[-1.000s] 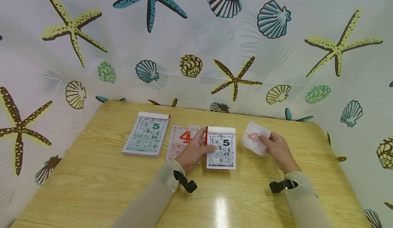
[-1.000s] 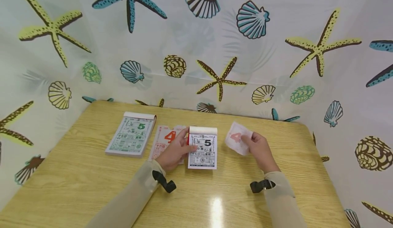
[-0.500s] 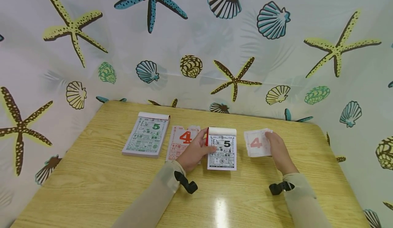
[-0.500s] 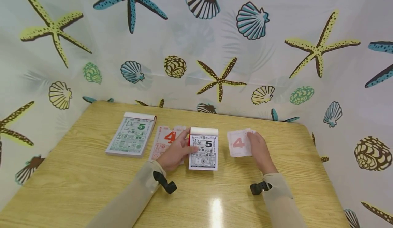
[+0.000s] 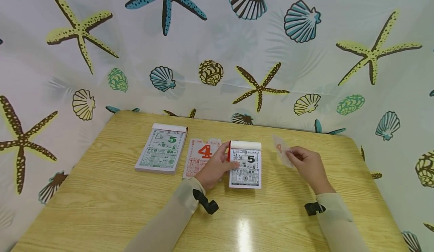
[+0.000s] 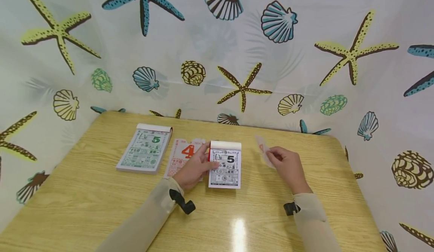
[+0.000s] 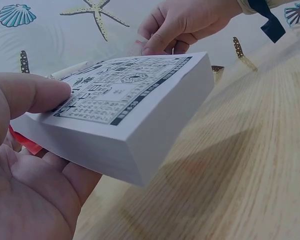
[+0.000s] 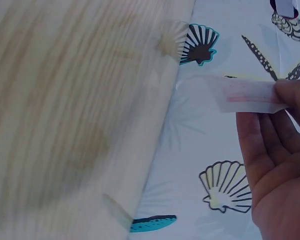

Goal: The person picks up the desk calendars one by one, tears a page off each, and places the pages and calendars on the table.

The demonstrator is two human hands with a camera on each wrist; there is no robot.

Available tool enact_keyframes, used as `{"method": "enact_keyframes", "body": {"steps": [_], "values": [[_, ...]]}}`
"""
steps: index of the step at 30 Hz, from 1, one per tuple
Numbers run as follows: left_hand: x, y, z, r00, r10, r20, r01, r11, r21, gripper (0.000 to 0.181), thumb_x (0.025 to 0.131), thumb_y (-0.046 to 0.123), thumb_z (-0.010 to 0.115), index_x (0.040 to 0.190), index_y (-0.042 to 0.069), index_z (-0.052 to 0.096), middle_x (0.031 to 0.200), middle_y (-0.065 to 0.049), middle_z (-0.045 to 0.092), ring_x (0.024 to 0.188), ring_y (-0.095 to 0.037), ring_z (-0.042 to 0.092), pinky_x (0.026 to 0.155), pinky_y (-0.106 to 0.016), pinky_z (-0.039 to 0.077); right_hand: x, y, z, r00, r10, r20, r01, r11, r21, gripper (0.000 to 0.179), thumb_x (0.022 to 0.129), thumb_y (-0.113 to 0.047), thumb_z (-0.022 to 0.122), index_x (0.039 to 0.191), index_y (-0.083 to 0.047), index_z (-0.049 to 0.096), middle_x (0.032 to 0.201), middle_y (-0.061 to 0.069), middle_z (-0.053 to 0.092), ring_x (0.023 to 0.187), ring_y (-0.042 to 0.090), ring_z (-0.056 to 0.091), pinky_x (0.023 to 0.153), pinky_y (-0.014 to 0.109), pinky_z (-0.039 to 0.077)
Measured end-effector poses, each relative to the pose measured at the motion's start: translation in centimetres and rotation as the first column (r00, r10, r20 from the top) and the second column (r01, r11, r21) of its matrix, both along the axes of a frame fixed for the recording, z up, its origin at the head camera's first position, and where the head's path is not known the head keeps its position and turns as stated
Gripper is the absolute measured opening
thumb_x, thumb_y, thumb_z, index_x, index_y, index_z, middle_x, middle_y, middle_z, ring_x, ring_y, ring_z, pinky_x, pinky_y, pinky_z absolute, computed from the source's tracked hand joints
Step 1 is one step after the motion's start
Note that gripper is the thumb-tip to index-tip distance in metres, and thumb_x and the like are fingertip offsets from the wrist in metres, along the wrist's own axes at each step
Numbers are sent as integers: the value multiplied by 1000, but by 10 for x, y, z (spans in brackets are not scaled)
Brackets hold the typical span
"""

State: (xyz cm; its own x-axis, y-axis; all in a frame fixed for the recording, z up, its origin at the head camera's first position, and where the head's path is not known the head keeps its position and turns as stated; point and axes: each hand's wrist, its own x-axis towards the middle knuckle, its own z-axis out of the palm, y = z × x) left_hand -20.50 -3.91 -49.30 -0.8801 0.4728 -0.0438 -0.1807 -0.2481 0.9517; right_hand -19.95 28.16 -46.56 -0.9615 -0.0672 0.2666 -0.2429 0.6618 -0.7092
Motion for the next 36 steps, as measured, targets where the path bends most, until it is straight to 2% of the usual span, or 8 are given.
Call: {"method": "enact_keyframes", "body": {"steps": [2, 4, 11, 15, 23, 31, 36], "values": [[0, 0, 0, 1000, 2, 2, -2, 1000, 1, 84, 101, -2, 61, 165, 22, 12, 151, -18, 52, 127, -33, 63, 99, -43, 55, 1, -1, 1, 999, 34, -42, -31, 997, 65, 16, 103, -19, 68, 108, -7, 78, 93, 7, 77, 78, 16, 68, 65, 25, 55], [0, 1, -1, 1000, 2, -3, -2, 1000, -3, 83, 101, -2, 61, 165, 21, 14, 150, -19, 53, 126, -33, 63, 99, -43, 56, 3, -1, 3, 997, 53, -48, -48, 994, 96, 15, 103, -17, 67, 107, -7, 77, 92, 6, 76, 78, 17, 67, 65, 27, 55], [-1, 4, -3, 1000, -8, 14, 8, 1000, 8, 62, 102, 0, 60, 157, 12, 32, 145, -18, 59, 121, -31, 67, 98, -46, 56, 6, 0, 3, 999, 41, -8, -40, 994, 100, 10, 102, -17, 67, 101, -10, 74, 87, 2, 72, 73, 17, 60, 64, 28, 51], [-1, 5, -2, 1000, -23, 17, 22, 999, 32, 57, 104, 5, 61, 155, 12, 36, 144, -17, 60, 120, -30, 68, 98, -46, 56, 6, 4, 3, 999, 40, -3, -39, 994, 105, 11, 102, -17, 68, 104, -8, 75, 88, 3, 73, 72, 17, 60, 64, 27, 51], [-1, 8, -2, 999, -21, 31, 20, 998, 58, 62, 104, 9, 62, 158, 14, 32, 147, -18, 57, 119, -30, 68, 97, -46, 57, 9, 13, 3, 1000, 29, -2, -28, 988, 152, 12, 102, -14, 68, 106, -7, 76, 90, 3, 74, 74, 16, 61, 67, 29, 51], [0, 14, -5, 999, -24, 46, 19, 995, 95, 53, 107, 10, 54, 156, 11, 33, 146, -21, 56, 120, -25, 67, 95, -40, 57, 13, 26, 1, 1000, 5, 21, -9, 986, 167, 12, 102, -16, 67, 105, -9, 76, 91, 2, 74, 80, 16, 67, 71, 32, 55], [-1, 19, -7, 998, -15, 61, 9, 996, 85, 51, 107, 9, 54, 154, 11, 36, 146, -21, 56, 120, -25, 66, 95, -39, 57, 15, 33, 0, 999, -1, 38, -6, 985, 175, 12, 103, -17, 66, 106, -9, 75, 92, 2, 74, 83, 17, 68, 73, 33, 56]]}}
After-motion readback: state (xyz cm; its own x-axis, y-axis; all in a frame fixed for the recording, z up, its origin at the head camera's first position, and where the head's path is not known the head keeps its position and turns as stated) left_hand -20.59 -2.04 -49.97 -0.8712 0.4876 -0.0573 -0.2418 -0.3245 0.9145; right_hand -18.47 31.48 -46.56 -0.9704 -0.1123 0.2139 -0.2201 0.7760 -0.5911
